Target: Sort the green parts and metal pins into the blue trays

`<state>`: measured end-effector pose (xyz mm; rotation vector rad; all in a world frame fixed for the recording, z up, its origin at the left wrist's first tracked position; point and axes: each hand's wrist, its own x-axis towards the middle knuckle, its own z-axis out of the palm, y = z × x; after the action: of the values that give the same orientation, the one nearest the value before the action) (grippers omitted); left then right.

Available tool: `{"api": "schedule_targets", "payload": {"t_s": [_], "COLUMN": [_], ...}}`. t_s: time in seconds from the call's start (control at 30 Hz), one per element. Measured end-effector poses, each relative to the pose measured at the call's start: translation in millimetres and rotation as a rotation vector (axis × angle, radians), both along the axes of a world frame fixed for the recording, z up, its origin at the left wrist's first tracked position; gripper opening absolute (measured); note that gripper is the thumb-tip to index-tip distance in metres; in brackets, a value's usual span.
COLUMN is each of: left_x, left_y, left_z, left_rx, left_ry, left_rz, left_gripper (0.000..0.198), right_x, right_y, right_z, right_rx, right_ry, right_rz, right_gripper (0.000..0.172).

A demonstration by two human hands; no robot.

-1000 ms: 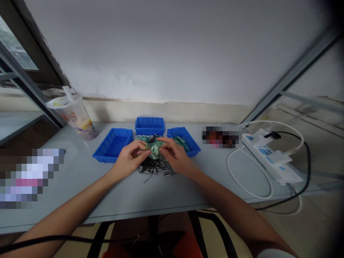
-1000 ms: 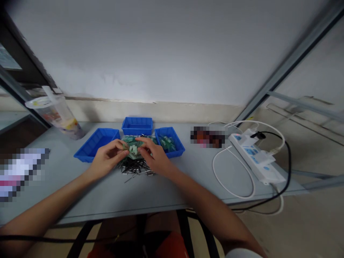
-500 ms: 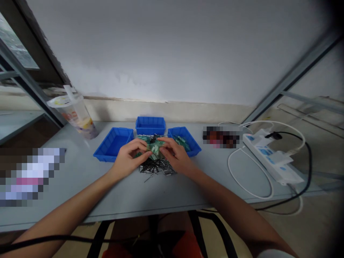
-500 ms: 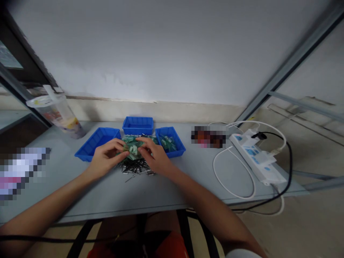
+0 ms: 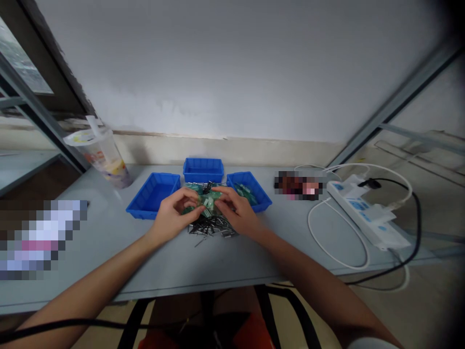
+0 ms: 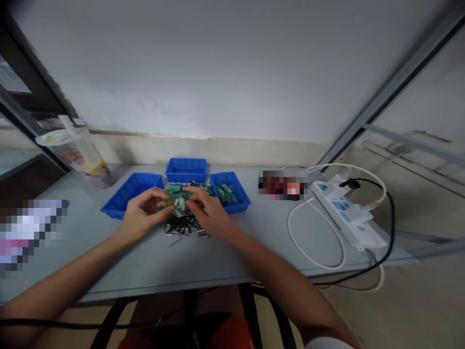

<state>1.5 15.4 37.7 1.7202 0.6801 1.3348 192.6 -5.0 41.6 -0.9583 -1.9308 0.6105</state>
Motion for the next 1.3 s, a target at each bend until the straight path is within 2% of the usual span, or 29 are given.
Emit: {"api": "schedule_targets", "payload": {"t_s": [0.5, 0.67, 0.8, 0.9, 1.0, 1.1, 1.2, 1.3], "left_x": [-0.8, -1.7, -0.6, 1.6, 3.1, 3.7, 4.1, 4.1], "left_y": [-2.8, -3.3, -3.3, -3.0, -3.5, -5.6, -9.0, -11.9], "left_z": [2.8, 5.6, 4.4, 1.4, -1.1, -1.0, 2.9, 7.7], "left_rx": [-0.058, -0.127, -0.212, -0.233, -0.236, -0.202, -0.152, -0.091], "left_ry": [0.046, 0.086, 0.11, 0.065, 0.024, 0.036, 0.093, 0.146], "left_rz": [0.048, -0.02, -0.063, -0.073, -0.079, -0.069, -0.062, -0.078], "left_gripper": [0.016, 0.018, 0.019, 0.019, 0.018, 0.017, 0.012, 0.01], "right_x": [-0.2, -0.8, -1.1, -1.8, -3.9, -6.7, -8.5, -8.6], "right_y": [-0.5, 0.1, 4.5, 6.0, 3.4, 0.0, -1.0, 0.1], "right_z": [0.2, -1.8, -4.9, -5.6, -5.5, -7.0, -9.0, -9.7], "right_rx": [-0.002, -0.004, 0.015, 0.059, 0.062, 0.035, 0.018, 0.033], "right_ry": [-0.031, -0.024, 0.006, 0.003, -0.031, -0.033, -0.031, -0.039], "right_rz": [-0.002, -0.004, -0.116, -0.217, -0.124, -0.008, 0.009, -0.015], "right_gripper": [0.029, 0.03, 0.03, 0.02, 0.015, 0.028, 0.041, 0.036]}}
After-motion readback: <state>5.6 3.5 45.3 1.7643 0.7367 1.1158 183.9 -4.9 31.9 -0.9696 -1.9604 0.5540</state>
